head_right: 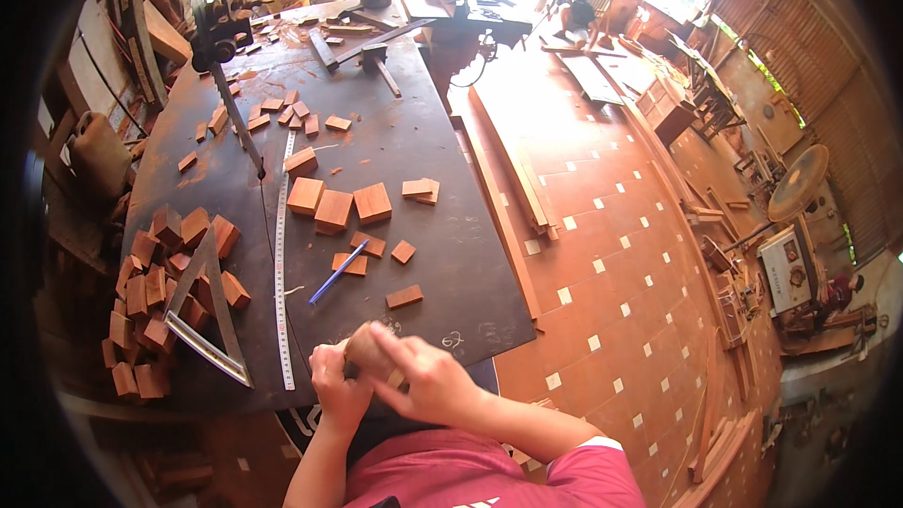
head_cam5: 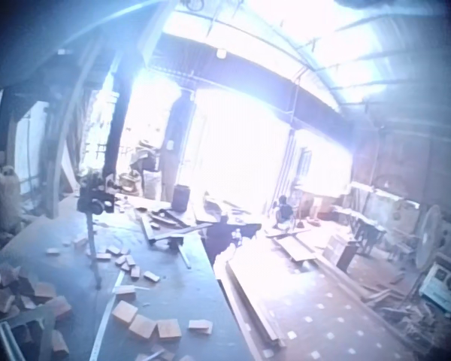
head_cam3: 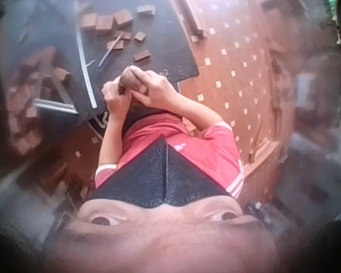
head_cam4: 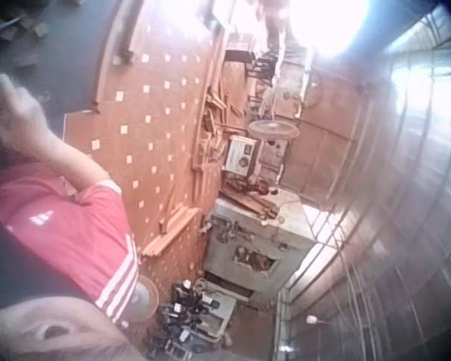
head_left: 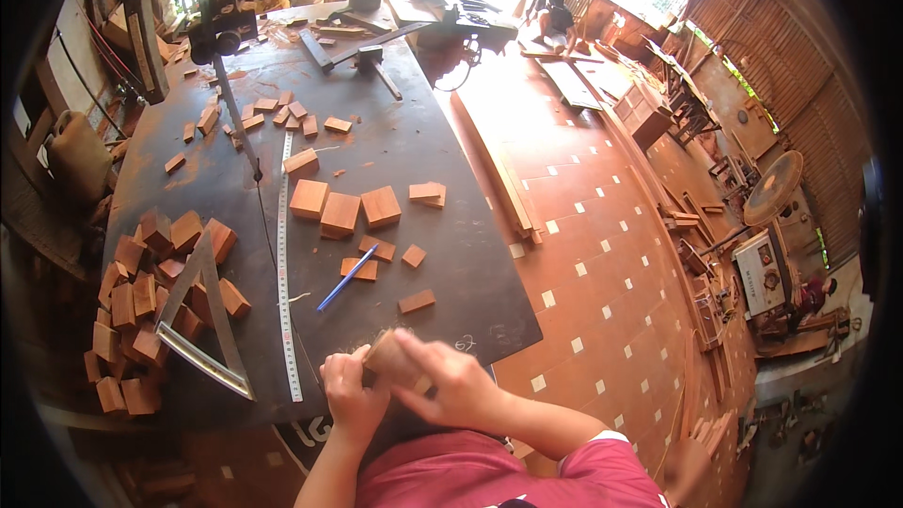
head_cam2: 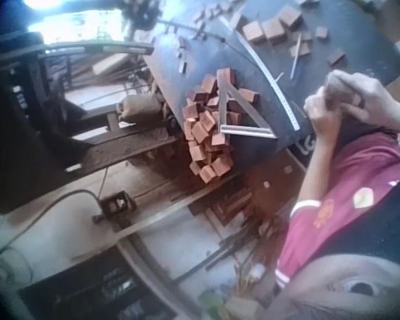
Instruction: The person smooths small rectangular wooden blocks by hand using a cylindrical sanding tool. They pick up blocks from a workbench, rub the surfaces and edges, and place the blocks back on the bench. The person repeats this process for several blocks throughout the clip.
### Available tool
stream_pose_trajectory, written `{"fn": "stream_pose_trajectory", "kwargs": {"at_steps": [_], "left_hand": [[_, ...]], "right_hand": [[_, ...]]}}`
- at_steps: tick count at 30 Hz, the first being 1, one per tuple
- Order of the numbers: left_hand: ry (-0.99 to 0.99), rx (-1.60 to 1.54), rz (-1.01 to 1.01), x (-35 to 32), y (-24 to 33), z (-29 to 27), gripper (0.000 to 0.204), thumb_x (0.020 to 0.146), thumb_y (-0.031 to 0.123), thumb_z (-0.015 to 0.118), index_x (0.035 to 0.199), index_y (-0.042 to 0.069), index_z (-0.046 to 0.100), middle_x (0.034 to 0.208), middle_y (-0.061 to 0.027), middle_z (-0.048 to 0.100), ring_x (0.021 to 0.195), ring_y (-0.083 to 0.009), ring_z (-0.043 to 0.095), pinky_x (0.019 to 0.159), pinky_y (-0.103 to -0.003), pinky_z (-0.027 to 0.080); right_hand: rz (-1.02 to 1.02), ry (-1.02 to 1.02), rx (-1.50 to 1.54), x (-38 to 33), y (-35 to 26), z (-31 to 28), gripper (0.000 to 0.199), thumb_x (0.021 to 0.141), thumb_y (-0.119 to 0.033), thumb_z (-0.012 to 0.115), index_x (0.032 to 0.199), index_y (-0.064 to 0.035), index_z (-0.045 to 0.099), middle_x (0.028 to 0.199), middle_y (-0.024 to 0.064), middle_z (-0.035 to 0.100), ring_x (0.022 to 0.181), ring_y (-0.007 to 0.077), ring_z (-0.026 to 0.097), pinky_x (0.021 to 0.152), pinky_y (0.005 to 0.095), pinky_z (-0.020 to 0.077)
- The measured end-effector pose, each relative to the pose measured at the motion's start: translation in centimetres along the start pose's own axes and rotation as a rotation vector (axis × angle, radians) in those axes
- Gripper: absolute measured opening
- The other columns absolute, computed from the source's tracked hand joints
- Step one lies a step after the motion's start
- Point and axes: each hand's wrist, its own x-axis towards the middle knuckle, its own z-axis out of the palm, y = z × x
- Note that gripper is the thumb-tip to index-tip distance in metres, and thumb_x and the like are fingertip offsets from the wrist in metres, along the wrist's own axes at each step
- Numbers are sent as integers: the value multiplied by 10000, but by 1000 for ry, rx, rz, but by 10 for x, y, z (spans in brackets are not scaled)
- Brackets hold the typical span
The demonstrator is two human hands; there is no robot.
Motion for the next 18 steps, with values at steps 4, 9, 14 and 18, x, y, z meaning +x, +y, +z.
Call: {"fn": "stream_pose_trajectory", "kwargs": {"at_steps": [4,9,14,18], "left_hand": [[-10,-4,12,3,4,-3,386,798,154,872,1135,64,706,881,-101,606,826,-331,616,769,-450,466],[34,-11,31,0,-4,4,391,791,153,884,1126,53,708,876,-115,613,792,-341,612,744,-459,478],[58,-4,34,0,1,1,371,757,68,837,1105,55,708,885,-122,624,805,-356,625,761,-479,504],[32,-10,30,4,5,-1,376,733,68,834,1082,69,694,900,-114,633,826,-349,640,770,-467,519]], "right_hand": [[18,26,-67,7,6,2,816,868,-196,863,1547,54,487,1039,235,702,838,399,729,738,447,613],[-46,-20,-179,0,9,-3,838,852,-232,871,1541,65,496,922,209,695,760,348,731,674,414,601],[-91,-39,-75,-7,0,6,836,838,-194,881,1535,68,500,973,221,718,762,355,728,689,413,603],[2,6,-6,-15,4,2,825,801,-155,899,1510,62,538,1018,239,728,838,377,752,733,419,614]]}}
